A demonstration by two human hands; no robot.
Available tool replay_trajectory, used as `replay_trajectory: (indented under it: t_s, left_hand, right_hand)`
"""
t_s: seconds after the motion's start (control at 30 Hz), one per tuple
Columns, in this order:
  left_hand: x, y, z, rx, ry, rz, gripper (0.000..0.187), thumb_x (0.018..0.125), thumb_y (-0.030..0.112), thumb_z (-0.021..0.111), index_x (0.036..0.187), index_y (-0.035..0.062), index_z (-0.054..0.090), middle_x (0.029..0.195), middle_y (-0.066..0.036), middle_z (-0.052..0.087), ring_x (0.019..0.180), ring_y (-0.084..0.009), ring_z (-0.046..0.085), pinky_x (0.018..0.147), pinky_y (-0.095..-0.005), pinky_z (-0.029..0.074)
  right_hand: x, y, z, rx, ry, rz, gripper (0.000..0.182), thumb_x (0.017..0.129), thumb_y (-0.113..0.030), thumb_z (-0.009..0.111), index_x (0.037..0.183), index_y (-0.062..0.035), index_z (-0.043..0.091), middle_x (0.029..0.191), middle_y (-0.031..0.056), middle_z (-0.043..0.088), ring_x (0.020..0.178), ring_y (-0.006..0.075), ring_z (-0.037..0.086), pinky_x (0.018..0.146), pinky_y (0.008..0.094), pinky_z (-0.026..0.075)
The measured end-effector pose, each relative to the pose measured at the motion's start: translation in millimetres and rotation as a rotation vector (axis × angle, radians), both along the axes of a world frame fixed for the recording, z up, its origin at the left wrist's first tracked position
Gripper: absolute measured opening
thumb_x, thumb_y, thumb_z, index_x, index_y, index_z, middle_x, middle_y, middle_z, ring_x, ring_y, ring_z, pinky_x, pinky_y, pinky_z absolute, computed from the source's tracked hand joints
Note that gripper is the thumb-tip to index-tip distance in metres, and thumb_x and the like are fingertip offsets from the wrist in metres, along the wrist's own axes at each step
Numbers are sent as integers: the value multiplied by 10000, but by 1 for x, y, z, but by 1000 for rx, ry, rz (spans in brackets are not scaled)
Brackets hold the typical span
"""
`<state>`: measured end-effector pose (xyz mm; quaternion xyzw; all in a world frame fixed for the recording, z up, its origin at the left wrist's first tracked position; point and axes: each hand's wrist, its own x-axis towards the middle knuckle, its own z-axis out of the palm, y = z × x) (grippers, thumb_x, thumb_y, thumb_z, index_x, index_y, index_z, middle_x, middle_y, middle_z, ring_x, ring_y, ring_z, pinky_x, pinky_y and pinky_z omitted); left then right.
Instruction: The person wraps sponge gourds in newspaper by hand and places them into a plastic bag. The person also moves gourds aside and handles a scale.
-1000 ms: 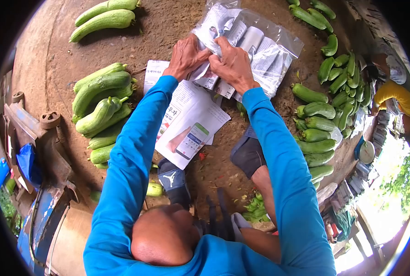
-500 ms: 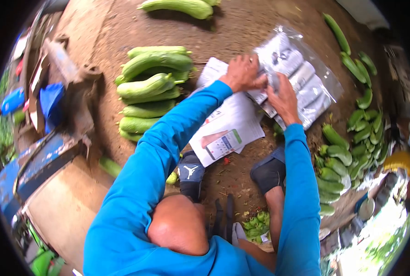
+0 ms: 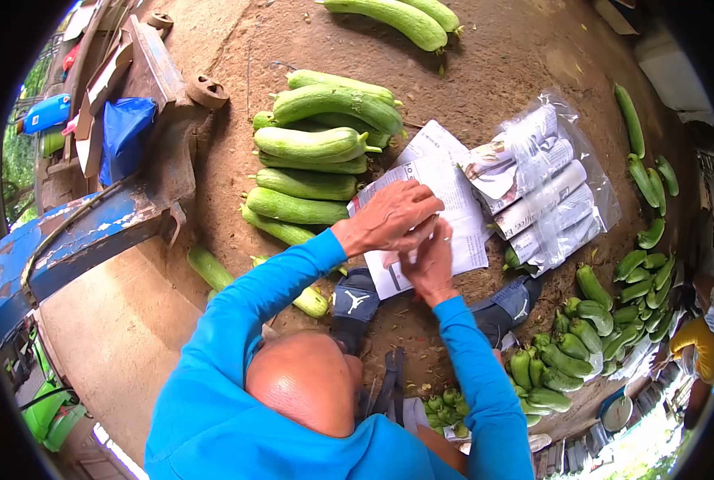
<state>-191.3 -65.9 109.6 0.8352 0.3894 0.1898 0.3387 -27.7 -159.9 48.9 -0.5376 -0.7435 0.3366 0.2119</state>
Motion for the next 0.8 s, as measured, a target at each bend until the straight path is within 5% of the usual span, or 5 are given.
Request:
replay_trajectory:
  t_s: [0.23, 0.37, 0.43, 0.63, 0.8]
  left_hand:
    - [-60, -18, 27, 153, 91, 143, 311, 804, 123, 721, 1106, 67, 669, 1032, -111, 660, 992, -311, 629, 895, -420, 517]
    - [-128, 5, 31, 266, 385, 482, 580, 753, 209, 697, 1312, 107, 581, 1275, -149, 572, 1199, -339, 530, 1033, -493, 431]
    - [-161, 10, 24, 145, 686, 452, 699, 734, 269, 680, 1404, 160, 516, 1399, -164, 491, 1295, -375, 444, 1079, -531, 378]
    - [-194, 19, 0, 196, 688, 389, 802, 679, 283, 727, 1440, 220, 482, 1423, -107, 501, 1319, -379, 419, 1091, -536, 360]
    - [-189, 41, 47, -6, 242, 704, 145, 954, 185, 611, 1009, 52, 628, 882, -141, 679, 858, -314, 667, 822, -420, 527]
  right_hand:
    - [-57, -62, -8, -110, -138, -115, 872, 748, -356, 821, 1435, -28, 395, 1500, 257, 339, 1417, 516, 283, 1151, 619, 306]
    - [-59, -72, -21, -122, -207, -101, 926, 741, -420, 830, 1461, -47, 383, 1535, 247, 300, 1457, 493, 235, 1178, 624, 261]
    - [-62, -72, -23, -94, -231, -116, 899, 745, -442, 815, 1445, -60, 401, 1517, 244, 339, 1457, 480, 262, 1165, 615, 292]
    - [-85, -63, -21, -69, -286, -265, 844, 721, -432, 834, 1372, -65, 442, 1536, 181, 329, 1408, 498, 292, 1116, 663, 304]
    - [-79, -67, -26, -48, -322, -252, 828, 714, -422, 813, 1381, -81, 461, 1567, 129, 319, 1420, 464, 268, 1162, 652, 244]
